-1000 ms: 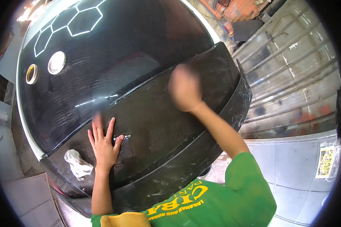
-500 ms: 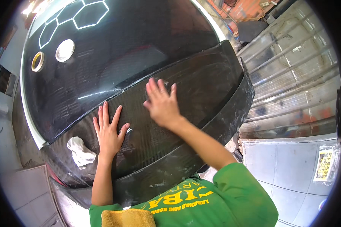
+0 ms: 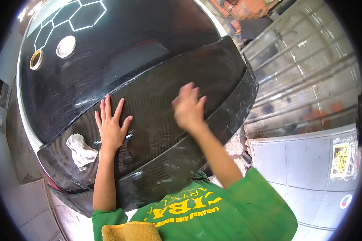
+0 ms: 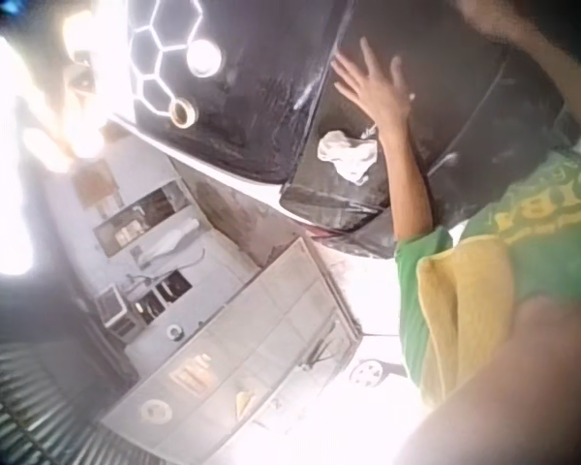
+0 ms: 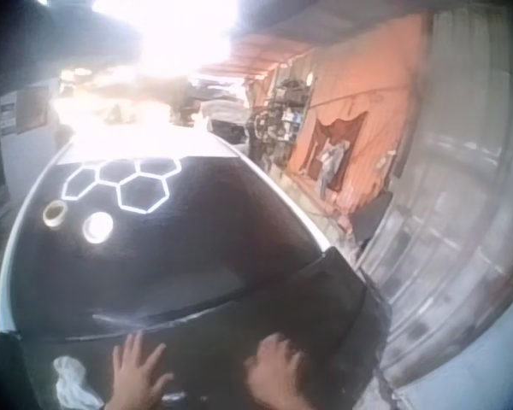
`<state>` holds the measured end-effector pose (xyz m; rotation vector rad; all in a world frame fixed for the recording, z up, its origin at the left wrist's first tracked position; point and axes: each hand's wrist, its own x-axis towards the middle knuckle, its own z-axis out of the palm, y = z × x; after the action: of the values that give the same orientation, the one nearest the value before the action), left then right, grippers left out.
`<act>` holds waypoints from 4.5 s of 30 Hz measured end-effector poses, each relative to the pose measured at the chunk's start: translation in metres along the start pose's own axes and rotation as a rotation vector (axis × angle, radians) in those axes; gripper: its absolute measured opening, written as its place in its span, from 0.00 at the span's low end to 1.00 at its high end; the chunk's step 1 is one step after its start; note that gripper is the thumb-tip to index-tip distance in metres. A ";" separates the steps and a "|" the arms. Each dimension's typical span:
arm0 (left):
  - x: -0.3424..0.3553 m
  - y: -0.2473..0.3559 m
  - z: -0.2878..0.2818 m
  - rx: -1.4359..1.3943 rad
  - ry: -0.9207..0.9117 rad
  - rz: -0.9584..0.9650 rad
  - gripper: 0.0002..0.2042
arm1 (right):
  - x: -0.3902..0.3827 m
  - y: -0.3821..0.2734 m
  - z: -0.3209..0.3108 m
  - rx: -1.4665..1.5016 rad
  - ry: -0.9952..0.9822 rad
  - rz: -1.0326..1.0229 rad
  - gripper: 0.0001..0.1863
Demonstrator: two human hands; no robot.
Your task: The person is applying a carbon-fiber style vinyl wrap to a car spoiler by using a squeegee and a cloth to smooth the material while spraying liquid onto the surface.
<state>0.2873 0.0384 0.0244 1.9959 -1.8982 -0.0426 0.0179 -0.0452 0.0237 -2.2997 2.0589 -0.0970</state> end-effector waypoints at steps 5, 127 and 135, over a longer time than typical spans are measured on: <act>0.004 0.017 0.007 -0.011 -0.016 0.042 0.30 | 0.070 0.118 -0.006 0.001 0.115 0.482 0.37; -0.024 -0.152 -0.051 -0.990 0.308 -0.285 0.15 | 0.066 -0.008 0.013 -0.041 0.271 0.040 0.28; -0.026 -0.171 -0.054 -1.357 0.381 -0.398 0.17 | -0.089 -0.292 0.047 0.200 0.436 -0.864 0.29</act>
<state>0.4639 0.0796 0.0178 1.1928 -0.7375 -0.7609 0.3010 0.0750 -0.0001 -3.0092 0.9147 -0.8431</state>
